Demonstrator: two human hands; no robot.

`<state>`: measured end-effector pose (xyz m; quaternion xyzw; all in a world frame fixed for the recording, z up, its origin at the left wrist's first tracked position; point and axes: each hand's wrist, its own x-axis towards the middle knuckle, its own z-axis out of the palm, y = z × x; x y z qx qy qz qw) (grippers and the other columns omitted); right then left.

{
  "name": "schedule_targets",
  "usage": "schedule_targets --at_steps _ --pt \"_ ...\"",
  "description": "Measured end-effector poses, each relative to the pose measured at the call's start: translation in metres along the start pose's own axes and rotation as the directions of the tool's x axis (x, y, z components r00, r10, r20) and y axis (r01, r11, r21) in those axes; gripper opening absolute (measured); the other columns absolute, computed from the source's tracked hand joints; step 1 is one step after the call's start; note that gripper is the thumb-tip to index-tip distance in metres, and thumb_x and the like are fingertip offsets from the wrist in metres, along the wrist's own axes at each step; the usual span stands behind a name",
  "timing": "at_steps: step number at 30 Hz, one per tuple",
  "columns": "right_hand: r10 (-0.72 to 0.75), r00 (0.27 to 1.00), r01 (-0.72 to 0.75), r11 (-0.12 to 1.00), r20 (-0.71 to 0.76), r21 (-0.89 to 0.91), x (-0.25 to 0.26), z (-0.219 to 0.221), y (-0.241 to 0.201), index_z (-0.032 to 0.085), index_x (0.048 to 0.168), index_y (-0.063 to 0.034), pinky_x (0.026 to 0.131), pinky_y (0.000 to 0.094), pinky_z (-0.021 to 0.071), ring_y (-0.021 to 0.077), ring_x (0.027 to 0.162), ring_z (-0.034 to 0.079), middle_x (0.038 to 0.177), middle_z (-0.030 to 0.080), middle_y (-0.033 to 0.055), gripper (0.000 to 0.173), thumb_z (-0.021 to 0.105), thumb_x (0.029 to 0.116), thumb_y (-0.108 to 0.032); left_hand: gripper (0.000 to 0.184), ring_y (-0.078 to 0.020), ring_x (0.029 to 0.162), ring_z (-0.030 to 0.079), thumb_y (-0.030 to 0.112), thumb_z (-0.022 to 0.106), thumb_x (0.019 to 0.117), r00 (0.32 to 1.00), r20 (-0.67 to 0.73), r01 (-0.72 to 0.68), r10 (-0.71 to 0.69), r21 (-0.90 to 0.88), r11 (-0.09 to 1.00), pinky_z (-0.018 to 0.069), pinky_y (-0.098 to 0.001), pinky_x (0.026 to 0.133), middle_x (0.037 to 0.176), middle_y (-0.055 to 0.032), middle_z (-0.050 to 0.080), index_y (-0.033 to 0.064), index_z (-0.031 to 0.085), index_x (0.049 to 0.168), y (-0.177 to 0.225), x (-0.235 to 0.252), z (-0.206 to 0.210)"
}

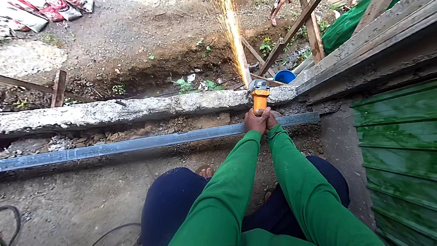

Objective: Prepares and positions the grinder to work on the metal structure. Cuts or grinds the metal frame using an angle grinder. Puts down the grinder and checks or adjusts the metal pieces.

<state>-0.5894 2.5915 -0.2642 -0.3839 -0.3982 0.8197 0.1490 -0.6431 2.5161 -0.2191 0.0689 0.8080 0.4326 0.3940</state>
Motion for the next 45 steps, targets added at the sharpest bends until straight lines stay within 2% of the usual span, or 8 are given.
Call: schedule_targets --at_steps 11,16,22,26,33,36,42,45 --pt "-0.003 1.000 0.003 1.000 0.003 -0.001 -0.001 0.002 0.000 0.061 0.109 -0.0041 0.075 0.0357 0.0581 0.0155 0.079 0.068 0.084 0.067 0.0077 0.019 0.057 0.0939 -0.015 0.078 -0.0337 0.124 0.060 0.067 0.066 0.0905 1.000 0.001 -0.002 0.002 -0.011 1.000 0.0502 -0.0564 0.103 0.137 -0.0191 0.060 0.0074 0.058 0.141 -0.001 0.001 0.000" --pt "-0.007 1.000 0.006 1.000 0.012 0.018 0.001 0.000 0.002 0.060 0.109 -0.0043 0.076 0.0352 0.0577 0.0156 0.079 0.067 0.085 0.067 0.0073 0.017 0.054 0.0962 -0.015 0.079 -0.0337 0.124 0.060 0.068 0.065 0.0906 1.000 -0.001 -0.008 0.008 0.001 1.000 0.0500 -0.0565 0.103 0.137 -0.0189 0.060 0.0077 0.058 0.141 -0.002 0.001 0.000" --pt "-0.004 1.000 0.004 1.000 0.019 0.021 0.000 0.001 0.001 0.061 0.108 -0.0044 0.076 0.0351 0.0580 0.0153 0.080 0.068 0.085 0.068 0.0075 0.018 0.056 0.0937 -0.015 0.079 -0.0339 0.124 0.060 0.067 0.066 0.0903 1.000 -0.001 -0.011 0.011 -0.015 1.000 0.0501 -0.0561 0.103 0.136 -0.0195 0.060 0.0069 0.058 0.140 -0.001 0.000 -0.001" --pt "-0.001 1.000 0.001 1.000 0.006 -0.019 -0.001 0.004 -0.001 0.060 0.112 -0.0041 0.074 0.0356 0.0587 0.0156 0.079 0.068 0.086 0.068 0.0079 0.020 0.056 0.0940 -0.014 0.080 -0.0335 0.125 0.060 0.067 0.067 0.0904 1.000 0.005 -0.006 0.006 -0.010 1.000 0.0496 -0.0558 0.104 0.137 -0.0197 0.060 0.0068 0.057 0.142 0.000 0.000 -0.003" --pt "0.017 1.000 -0.017 1.000 0.000 -0.017 -0.003 0.007 -0.002 0.059 0.112 -0.0042 0.074 0.0356 0.0587 0.0159 0.079 0.068 0.086 0.068 0.0079 0.020 0.057 0.0943 -0.013 0.075 -0.0335 0.122 0.061 0.067 0.066 0.0907 1.000 0.000 -0.022 0.022 -0.031 0.999 0.0501 -0.0557 0.103 0.131 -0.0193 0.063 0.0075 0.061 0.136 -0.004 0.002 -0.003" --pt "-0.001 1.000 0.000 0.999 -0.015 -0.055 -0.003 0.008 -0.001 0.058 0.111 -0.0052 0.073 0.0365 0.0582 0.0164 0.078 0.068 0.086 0.067 0.0080 0.020 0.060 0.0925 -0.014 0.075 -0.0340 0.122 0.061 0.067 0.065 0.0917 1.000 -0.001 -0.029 0.029 -0.044 0.999 0.0497 -0.0563 0.103 0.131 -0.0199 0.063 0.0066 0.061 0.136 -0.008 0.004 -0.002" --pt "0.013 0.999 -0.023 0.981 -0.053 -0.190 -0.004 0.016 -0.006 0.055 0.121 -0.0026 0.072 0.0378 0.0586 0.0182 0.079 0.068 0.090 0.067 0.0106 0.032 0.064 0.0920 -0.015 0.073 -0.0335 0.122 0.062 0.065 0.061 0.0947 0.999 0.018 -0.043 0.045 -0.095 0.995 0.0492 -0.0564 0.104 0.131 -0.0202 0.064 0.0073 0.060 0.139 -0.016 0.008 -0.004" --pt "0.023 0.996 -0.048 0.957 -0.090 -0.286 -0.008 0.023 -0.014 0.055 0.125 -0.0030 0.070 0.0378 0.0589 0.0181 0.078 0.068 0.091 0.068 0.0109 0.039 0.068 0.0899 -0.015 0.068 -0.0322 0.117 0.065 0.062 0.060 0.0969 0.997 0.019 -0.066 0.071 -0.167 0.984 0.0498 -0.0557 0.103 0.124 -0.0199 0.068 0.0057 0.063 0.134 -0.019 0.009 -0.004"
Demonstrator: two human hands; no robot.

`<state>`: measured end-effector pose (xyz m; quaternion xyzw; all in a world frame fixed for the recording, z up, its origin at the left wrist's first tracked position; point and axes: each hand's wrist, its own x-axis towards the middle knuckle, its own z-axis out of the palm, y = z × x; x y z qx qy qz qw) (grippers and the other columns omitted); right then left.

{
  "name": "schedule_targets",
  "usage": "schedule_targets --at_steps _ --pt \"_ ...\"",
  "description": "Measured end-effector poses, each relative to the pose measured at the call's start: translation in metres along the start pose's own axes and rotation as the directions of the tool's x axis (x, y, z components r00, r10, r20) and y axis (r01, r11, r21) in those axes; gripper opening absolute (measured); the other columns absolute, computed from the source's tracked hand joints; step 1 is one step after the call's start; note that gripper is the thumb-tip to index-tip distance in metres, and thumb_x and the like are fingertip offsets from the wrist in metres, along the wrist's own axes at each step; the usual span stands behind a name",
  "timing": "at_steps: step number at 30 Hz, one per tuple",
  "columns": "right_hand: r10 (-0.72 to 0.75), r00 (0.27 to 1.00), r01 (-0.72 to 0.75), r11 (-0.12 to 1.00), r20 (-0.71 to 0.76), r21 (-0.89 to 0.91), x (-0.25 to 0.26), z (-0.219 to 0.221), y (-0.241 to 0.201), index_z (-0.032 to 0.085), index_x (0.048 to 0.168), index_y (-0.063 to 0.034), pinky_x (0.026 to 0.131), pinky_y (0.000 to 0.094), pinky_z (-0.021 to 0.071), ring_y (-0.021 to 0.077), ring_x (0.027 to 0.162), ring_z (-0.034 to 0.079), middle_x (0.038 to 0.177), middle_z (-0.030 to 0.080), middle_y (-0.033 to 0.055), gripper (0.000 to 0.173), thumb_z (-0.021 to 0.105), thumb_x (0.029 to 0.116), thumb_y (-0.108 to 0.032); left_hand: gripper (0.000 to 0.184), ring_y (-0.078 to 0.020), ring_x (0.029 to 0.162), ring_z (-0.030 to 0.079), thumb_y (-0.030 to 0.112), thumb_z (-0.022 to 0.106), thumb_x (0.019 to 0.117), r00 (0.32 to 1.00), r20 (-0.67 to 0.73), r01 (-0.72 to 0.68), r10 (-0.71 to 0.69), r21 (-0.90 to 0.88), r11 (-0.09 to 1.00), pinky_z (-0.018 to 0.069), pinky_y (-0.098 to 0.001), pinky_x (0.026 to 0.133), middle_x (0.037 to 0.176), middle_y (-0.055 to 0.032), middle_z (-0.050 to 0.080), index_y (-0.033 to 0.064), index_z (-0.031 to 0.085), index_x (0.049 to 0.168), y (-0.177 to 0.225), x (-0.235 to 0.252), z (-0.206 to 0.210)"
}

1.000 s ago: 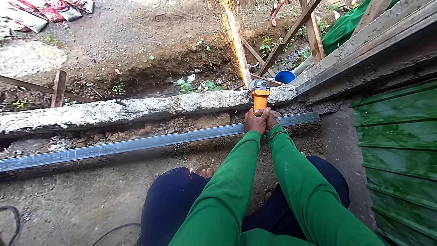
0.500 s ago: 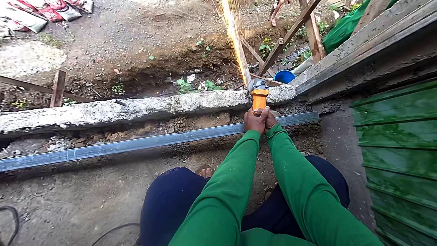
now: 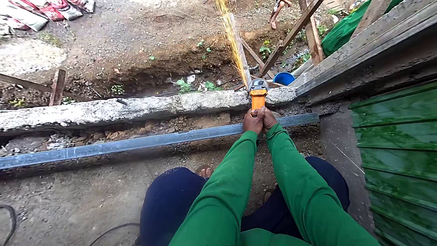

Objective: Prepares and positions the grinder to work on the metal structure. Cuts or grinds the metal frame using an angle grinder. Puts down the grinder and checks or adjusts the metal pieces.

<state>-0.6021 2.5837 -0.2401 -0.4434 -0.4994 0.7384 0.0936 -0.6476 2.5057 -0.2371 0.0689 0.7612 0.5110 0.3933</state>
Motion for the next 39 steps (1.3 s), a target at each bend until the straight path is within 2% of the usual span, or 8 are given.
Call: schedule_targets --at_steps 5,8,10,12,15,19,24,39 --pt "0.036 0.999 -0.044 0.961 -0.033 -0.271 -0.003 0.004 -0.013 0.058 0.129 -0.0045 0.076 0.0455 0.0581 0.0244 0.087 0.069 0.100 0.070 0.0157 0.050 0.075 0.0850 -0.020 0.063 -0.0262 0.105 0.068 0.059 0.057 0.1001 0.998 -0.037 -0.049 0.040 -0.268 0.962 0.0537 -0.0516 0.097 0.112 -0.0173 0.072 0.0032 0.065 0.127 -0.015 -0.001 0.006" --pt "0.043 0.998 -0.062 0.870 -0.052 -0.489 -0.005 0.013 -0.023 0.056 0.134 -0.0049 0.086 0.0534 0.0556 0.0305 0.098 0.068 0.108 0.069 0.0194 0.057 0.076 0.0874 -0.030 0.072 -0.0244 0.098 0.070 0.069 0.049 0.0987 0.999 -0.046 -0.039 0.021 -0.442 0.896 0.0571 -0.0495 0.091 0.105 -0.0161 0.072 0.0038 0.066 0.123 -0.026 -0.001 0.009" --pt "0.051 0.997 -0.079 0.780 -0.063 -0.621 -0.007 0.023 -0.029 0.055 0.136 -0.0062 0.090 0.0585 0.0537 0.0342 0.104 0.067 0.112 0.068 0.0209 0.062 0.077 0.0864 -0.036 0.081 -0.0242 0.101 0.069 0.080 0.043 0.0938 1.000 0.009 0.024 -0.023 -0.584 0.812 0.0577 -0.0502 0.089 0.111 -0.0142 0.072 0.0097 0.064 0.129 -0.028 -0.009 0.006" --pt "0.060 0.996 -0.092 0.681 -0.069 -0.727 -0.009 0.032 -0.030 0.054 0.137 -0.0084 0.092 0.0620 0.0529 0.0371 0.107 0.067 0.114 0.069 0.0213 0.070 0.080 0.0819 -0.042 0.092 -0.0204 0.099 0.070 0.096 0.041 0.0786 0.995 0.078 0.095 -0.057 -0.675 0.732 0.0595 -0.0477 0.082 0.113 -0.0056 0.073 0.0260 0.063 0.134 -0.039 -0.016 0.004" --pt "0.075 0.995 -0.094 0.563 -0.062 -0.821 -0.015 0.046 -0.034 0.051 0.140 -0.0099 0.090 0.0637 0.0531 0.0391 0.106 0.068 0.112 0.070 0.0211 0.079 0.080 0.0796 -0.051 0.092 -0.0191 0.101 0.070 0.098 0.041 0.0754 0.995 0.097 0.091 -0.026 -0.768 0.634 0.0603 -0.0468 0.082 0.112 -0.0026 0.074 0.0290 0.063 0.132 -0.047 -0.017 -0.001" --pt "0.088 0.993 -0.114 0.504 -0.080 -0.856 -0.018 0.057 -0.041 0.051 0.140 -0.0120 0.088 0.0632 0.0542 0.0382 0.105 0.069 0.110 0.071 0.0192 0.081 0.078 0.0779 -0.056 0.089 -0.0170 0.102 0.070 0.097 0.038 0.0778 0.995 0.093 0.086 -0.021 -0.784 0.614 0.0600 -0.0450 0.084 0.112 -0.0009 0.074 0.0291 0.065 0.129 -0.041 -0.021 -0.009" --pt "0.036 0.988 -0.145 0.543 -0.150 -0.827 -0.022 0.051 -0.052 0.050 0.142 -0.0109 0.089 0.0631 0.0534 0.0391 0.106 0.069 0.111 0.071 0.0209 0.078 0.079 0.0809 -0.050 0.094 -0.0192 0.103 0.069 0.099 0.032 0.0773 0.997 0.071 0.075 -0.036 -0.677 0.732 0.0587 -0.0481 0.084 0.115 -0.0026 0.072 0.0289 0.064 0.131 -0.031 -0.015 -0.003" --pt "0.040 0.983 -0.177 0.430 -0.178 -0.885 -0.018 0.050 -0.057 0.049 0.142 -0.0113 0.089 0.0611 0.0540 0.0377 0.106 0.069 0.111 0.071 0.0189 0.084 0.078 0.0772 -0.057 0.091 -0.0161 0.103 0.070 0.100 0.036 0.0741 0.984 0.177 0.118 0.032 -0.772 0.624 0.0602 -0.0453 0.083 0.115 0.0012 0.073 0.0337 0.065 0.129 -0.043 -0.007 0.007"
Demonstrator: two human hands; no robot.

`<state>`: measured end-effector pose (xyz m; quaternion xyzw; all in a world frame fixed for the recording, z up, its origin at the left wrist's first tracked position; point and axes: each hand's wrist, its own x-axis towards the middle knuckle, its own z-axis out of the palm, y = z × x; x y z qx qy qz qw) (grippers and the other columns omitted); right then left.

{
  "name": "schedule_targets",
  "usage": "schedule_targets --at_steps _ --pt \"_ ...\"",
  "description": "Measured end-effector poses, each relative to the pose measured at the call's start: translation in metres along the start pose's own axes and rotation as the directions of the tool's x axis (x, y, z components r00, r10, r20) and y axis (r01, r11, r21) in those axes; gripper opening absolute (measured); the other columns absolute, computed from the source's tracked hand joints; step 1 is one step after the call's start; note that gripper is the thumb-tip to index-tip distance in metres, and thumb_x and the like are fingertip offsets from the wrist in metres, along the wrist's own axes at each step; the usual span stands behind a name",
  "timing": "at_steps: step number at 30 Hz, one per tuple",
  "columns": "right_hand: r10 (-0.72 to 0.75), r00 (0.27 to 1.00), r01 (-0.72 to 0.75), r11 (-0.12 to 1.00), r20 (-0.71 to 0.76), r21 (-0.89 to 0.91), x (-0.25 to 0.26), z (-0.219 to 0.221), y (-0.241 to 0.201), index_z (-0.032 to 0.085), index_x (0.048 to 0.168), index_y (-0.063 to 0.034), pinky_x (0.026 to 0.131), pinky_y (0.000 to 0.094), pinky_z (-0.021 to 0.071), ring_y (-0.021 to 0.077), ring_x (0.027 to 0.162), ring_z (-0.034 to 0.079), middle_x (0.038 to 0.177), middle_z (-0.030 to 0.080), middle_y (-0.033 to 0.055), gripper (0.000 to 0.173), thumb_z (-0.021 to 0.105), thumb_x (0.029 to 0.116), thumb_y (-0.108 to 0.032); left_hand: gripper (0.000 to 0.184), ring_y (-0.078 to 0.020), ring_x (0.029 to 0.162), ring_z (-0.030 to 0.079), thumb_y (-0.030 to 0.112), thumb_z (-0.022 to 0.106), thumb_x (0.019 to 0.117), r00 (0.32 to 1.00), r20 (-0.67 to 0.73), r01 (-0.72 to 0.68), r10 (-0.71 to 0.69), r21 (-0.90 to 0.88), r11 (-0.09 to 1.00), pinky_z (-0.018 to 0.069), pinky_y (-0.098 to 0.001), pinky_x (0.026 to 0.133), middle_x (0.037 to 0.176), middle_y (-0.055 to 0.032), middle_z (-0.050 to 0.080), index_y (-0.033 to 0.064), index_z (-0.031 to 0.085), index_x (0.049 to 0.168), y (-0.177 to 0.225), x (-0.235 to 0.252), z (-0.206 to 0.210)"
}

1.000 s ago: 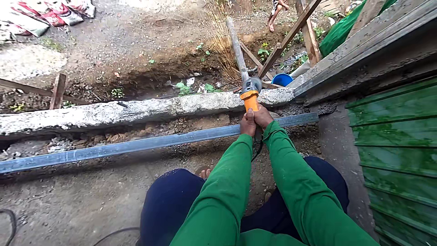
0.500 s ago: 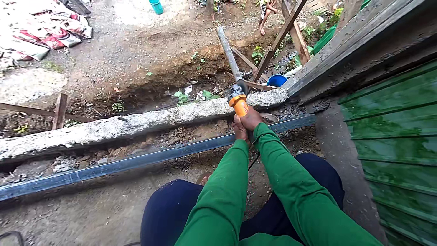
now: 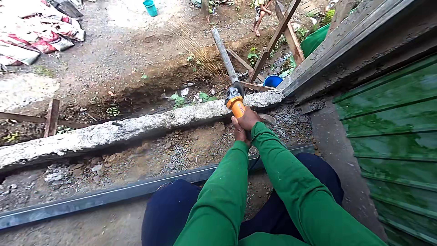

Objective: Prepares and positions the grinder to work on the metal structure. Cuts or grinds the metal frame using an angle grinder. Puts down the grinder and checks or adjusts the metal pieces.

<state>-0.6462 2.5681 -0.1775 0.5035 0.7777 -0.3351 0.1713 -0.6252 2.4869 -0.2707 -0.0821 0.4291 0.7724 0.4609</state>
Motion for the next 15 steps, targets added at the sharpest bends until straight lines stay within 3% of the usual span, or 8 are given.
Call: schedule_targets --at_steps 7,12,13,15 --pt "-0.007 0.999 0.011 0.997 0.054 -0.078 -0.014 0.005 -0.020 0.049 0.143 -0.0160 0.087 0.0621 0.0539 0.0371 0.106 0.069 0.110 0.072 0.0159 0.083 0.076 0.0771 -0.058 0.083 -0.0054 0.090 0.070 0.090 0.022 0.0881 0.992 -0.100 -0.087 0.083 -0.043 0.995 0.0601 -0.0298 0.075 0.099 0.0056 0.073 0.0254 0.062 0.122 0.030 -0.025 0.012" --pt "0.017 1.000 -0.017 0.997 0.006 -0.072 -0.013 0.000 -0.018 0.050 0.140 -0.0143 0.086 0.0602 0.0546 0.0360 0.104 0.070 0.108 0.072 0.0155 0.082 0.076 0.0771 -0.059 0.088 -0.0115 0.109 0.067 0.087 0.018 0.0927 0.989 -0.108 -0.092 0.097 0.049 0.995 0.0575 -0.0361 0.089 0.123 0.0004 0.071 0.0222 0.057 0.139 0.026 -0.013 0.007" --pt "0.020 1.000 -0.020 0.997 -0.005 -0.075 -0.013 -0.002 -0.017 0.050 0.140 -0.0138 0.085 0.0599 0.0549 0.0360 0.104 0.070 0.108 0.073 0.0155 0.081 0.076 0.0773 -0.058 0.086 -0.0121 0.108 0.067 0.084 0.018 0.0953 0.990 -0.109 -0.093 0.095 0.021 0.995 0.0570 -0.0362 0.089 0.121 -0.0005 0.070 0.0200 0.057 0.138 0.028 -0.013 0.011" --pt "0.026 1.000 -0.027 0.996 -0.010 -0.089 -0.013 -0.007 -0.016 0.050 0.140 -0.0128 0.085 0.0592 0.0552 0.0354 0.104 0.071 0.109 0.073 0.0153 0.080 0.075 0.0786 -0.058 0.072 -0.0061 0.097 0.069 0.074 0.015 0.1018 0.987 -0.116 -0.117 0.110 -0.060 0.991 0.0591 -0.0301 0.083 0.105 0.0037 0.072 0.0203 0.059 0.122 0.029 -0.009 0.022"
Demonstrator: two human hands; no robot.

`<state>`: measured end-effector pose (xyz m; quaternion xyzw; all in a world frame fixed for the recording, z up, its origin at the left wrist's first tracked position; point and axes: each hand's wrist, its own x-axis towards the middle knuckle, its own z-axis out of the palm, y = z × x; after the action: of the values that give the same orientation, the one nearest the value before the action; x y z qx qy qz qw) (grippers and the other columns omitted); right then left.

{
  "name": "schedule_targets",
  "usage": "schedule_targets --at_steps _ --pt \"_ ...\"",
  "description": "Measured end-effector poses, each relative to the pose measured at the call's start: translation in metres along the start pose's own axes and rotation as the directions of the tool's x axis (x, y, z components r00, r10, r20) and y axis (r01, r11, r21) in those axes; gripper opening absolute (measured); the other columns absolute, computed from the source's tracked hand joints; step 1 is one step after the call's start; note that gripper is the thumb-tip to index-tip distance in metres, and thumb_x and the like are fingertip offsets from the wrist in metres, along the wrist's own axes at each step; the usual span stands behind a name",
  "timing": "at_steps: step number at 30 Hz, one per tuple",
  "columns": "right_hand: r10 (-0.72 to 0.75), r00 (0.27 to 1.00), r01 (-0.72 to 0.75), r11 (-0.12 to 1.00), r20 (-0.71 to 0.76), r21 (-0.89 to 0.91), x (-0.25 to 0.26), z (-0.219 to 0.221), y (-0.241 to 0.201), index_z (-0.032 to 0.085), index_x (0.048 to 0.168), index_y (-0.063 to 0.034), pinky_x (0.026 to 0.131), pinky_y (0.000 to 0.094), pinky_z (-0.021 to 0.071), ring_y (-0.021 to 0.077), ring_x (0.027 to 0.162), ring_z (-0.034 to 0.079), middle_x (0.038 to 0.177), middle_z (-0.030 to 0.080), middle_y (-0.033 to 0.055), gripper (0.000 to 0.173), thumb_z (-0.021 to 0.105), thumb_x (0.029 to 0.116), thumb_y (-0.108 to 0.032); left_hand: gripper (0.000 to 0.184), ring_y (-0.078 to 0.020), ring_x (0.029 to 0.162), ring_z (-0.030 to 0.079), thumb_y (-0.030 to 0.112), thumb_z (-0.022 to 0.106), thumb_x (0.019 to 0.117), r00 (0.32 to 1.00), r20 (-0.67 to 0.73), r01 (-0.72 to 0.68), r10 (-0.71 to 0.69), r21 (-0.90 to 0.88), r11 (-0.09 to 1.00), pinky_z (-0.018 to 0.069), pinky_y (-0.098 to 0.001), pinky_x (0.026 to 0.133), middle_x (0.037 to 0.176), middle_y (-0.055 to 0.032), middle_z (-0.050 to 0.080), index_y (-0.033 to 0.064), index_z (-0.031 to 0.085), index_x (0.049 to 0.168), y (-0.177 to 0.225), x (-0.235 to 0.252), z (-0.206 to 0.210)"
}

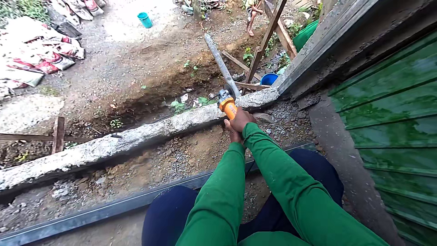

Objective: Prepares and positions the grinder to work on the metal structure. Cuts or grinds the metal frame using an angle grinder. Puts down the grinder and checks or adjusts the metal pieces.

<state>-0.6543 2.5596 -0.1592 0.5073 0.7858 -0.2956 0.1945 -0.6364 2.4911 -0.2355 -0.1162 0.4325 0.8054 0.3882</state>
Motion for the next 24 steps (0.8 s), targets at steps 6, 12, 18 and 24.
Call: schedule_targets --at_steps 6,12,18,24 --pt "0.020 1.000 -0.020 0.999 0.010 0.032 0.002 0.000 0.003 0.048 0.143 -0.0136 0.085 0.0595 0.0557 0.0356 0.104 0.071 0.109 0.073 0.0153 0.085 0.077 0.0761 -0.058 0.082 -0.0163 0.107 0.068 0.074 0.012 0.1014 0.999 -0.041 -0.015 0.014 -0.041 0.999 0.0575 -0.0357 0.090 0.119 -0.0061 0.072 0.0150 0.057 0.136 0.005 -0.001 0.009" --pt "0.024 0.999 -0.025 1.000 0.035 0.019 0.005 0.006 0.002 0.047 0.144 -0.0131 0.087 0.0593 0.0549 0.0356 0.106 0.070 0.111 0.072 0.0156 0.085 0.075 0.0780 -0.059 0.067 -0.0008 0.098 0.067 0.069 0.016 0.1045 0.995 0.087 -0.052 0.051 0.016 0.999 0.0575 -0.0239 0.083 0.108 0.0065 0.071 0.0214 0.057 0.129 -0.009 0.009 -0.013" --pt "-0.086 0.995 0.079 0.989 0.054 0.124 0.011 0.005 -0.004 0.049 0.142 -0.0138 0.086 0.0627 0.0545 0.0378 0.104 0.070 0.110 0.072 0.0179 0.084 0.078 0.0768 -0.058 0.086 -0.0158 0.102 0.070 0.089 0.022 0.0893 0.997 0.045 0.064 -0.062 -0.035 0.997 0.0604 -0.0419 0.083 0.112 -0.0019 0.074 0.0250 0.062 0.130 0.006 0.006 -0.007" --pt "-0.289 0.957 0.184 0.654 0.018 0.734 0.015 0.011 0.033 0.062 0.133 -0.0084 0.084 0.0512 0.0599 0.0267 0.096 0.071 0.109 0.072 0.0153 0.053 0.078 0.0856 -0.027 0.063 -0.0292 0.115 0.066 0.049 0.027 0.1120 0.997 0.061 0.010 -0.042 0.449 0.893 0.0563 -0.0504 0.099 0.129 -0.0219 0.065 0.0017 0.048 0.148 0.029 -0.002 0.002"
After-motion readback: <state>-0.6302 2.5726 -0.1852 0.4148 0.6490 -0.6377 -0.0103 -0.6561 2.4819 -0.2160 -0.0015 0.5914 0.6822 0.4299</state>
